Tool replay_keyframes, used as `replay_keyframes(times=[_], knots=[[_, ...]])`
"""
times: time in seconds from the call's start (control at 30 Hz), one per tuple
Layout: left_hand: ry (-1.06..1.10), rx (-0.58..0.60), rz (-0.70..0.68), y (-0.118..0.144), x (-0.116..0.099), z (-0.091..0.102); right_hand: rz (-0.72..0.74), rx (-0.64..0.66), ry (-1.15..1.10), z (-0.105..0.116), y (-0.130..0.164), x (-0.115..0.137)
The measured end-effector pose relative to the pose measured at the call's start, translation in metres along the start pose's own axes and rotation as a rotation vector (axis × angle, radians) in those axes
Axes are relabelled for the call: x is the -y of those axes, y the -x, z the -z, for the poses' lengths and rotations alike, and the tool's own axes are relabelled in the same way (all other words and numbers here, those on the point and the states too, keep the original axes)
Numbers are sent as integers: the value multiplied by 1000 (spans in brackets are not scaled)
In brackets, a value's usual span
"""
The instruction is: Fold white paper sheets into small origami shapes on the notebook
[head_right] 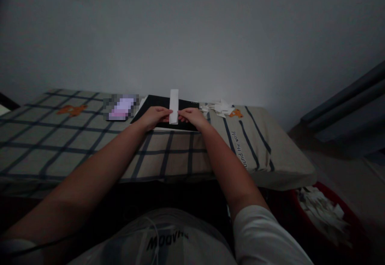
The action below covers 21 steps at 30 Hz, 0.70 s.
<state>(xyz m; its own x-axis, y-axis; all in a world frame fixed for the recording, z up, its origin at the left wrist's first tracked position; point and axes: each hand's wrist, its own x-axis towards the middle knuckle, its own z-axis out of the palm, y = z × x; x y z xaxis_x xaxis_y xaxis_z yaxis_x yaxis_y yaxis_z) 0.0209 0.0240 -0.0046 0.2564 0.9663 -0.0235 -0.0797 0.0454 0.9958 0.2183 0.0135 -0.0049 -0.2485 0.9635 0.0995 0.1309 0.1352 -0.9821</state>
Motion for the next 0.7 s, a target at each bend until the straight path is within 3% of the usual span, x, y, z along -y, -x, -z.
replay_keyframes(times=[0.37,0.7], knots=[[-22,51,53,2,-2,-1,27,-74,84,-1,-1,1],[-42,-14,15,0,0,-1,17,-54,66,-4,0,4]])
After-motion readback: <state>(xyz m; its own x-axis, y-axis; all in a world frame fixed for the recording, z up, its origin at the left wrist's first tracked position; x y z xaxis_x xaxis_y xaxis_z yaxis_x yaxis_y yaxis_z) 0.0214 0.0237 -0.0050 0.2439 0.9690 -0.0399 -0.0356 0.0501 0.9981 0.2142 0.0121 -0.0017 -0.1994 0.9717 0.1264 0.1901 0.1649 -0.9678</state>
